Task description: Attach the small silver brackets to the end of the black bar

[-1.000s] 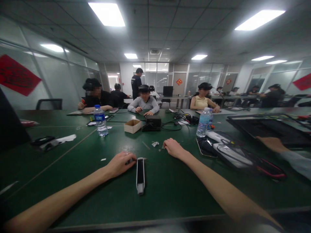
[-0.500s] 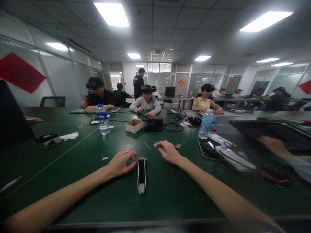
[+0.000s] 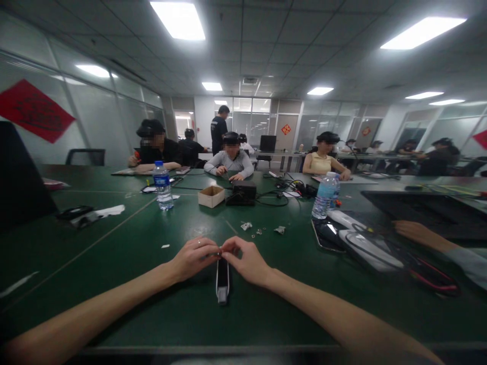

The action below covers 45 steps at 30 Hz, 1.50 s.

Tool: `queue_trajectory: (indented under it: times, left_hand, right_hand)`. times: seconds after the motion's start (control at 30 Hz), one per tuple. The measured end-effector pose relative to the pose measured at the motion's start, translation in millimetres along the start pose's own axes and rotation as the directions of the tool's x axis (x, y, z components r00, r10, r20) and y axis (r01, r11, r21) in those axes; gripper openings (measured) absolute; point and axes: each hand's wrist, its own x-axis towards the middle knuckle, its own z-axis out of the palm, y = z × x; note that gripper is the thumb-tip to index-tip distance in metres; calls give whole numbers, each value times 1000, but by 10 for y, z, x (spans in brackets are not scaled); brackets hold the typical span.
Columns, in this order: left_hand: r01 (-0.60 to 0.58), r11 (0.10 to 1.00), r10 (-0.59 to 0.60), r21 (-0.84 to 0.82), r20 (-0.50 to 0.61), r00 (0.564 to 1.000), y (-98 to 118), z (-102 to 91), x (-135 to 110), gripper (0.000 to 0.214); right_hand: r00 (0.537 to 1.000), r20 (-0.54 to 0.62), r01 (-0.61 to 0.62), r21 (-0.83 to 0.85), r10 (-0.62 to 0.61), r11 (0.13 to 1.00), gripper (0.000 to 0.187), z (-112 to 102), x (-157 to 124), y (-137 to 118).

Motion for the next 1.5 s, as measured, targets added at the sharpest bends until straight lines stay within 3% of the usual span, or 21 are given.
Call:
queue_trajectory:
  times: [0.43, 0.57, 0.73, 0.87, 1.0, 1.17, 1.5]
  left_hand:
    - [-80, 996, 78, -28, -75, 994, 14, -24, 13, 19]
    - [-102, 995, 102, 5, -49, 994, -14, -40, 30, 17]
    - [20, 995, -25, 97, 51, 998, -159, -45, 5, 10]
    - [116, 982, -138, 147, 147, 980, -243, -65, -20, 7]
    - [188, 969, -226, 160, 266, 937, -232, -95, -4, 9]
    - [229, 963, -264, 145, 319, 910, -206, -96, 11, 11]
    - [253, 957, -285, 138, 313, 906, -214, -46, -12, 13]
  right_hand:
    - [1000, -9, 0, 32, 0, 999, 9, 34, -16, 49]
    - [1000, 19, 8, 1, -8, 1000, 8, 12, -13, 24]
    - [997, -17, 77, -179, -81, 981, 7, -74, 24, 131]
    - [982, 23, 183, -392, -189, 902, 13, -192, 79, 315]
    - [993, 82, 114, -524, -83, 844, 19, -254, 118, 394]
    - [976, 197, 33, -556, 93, 830, 22, -239, 123, 339]
    - [969, 240, 77, -542, 66, 837, 20, -229, 129, 357]
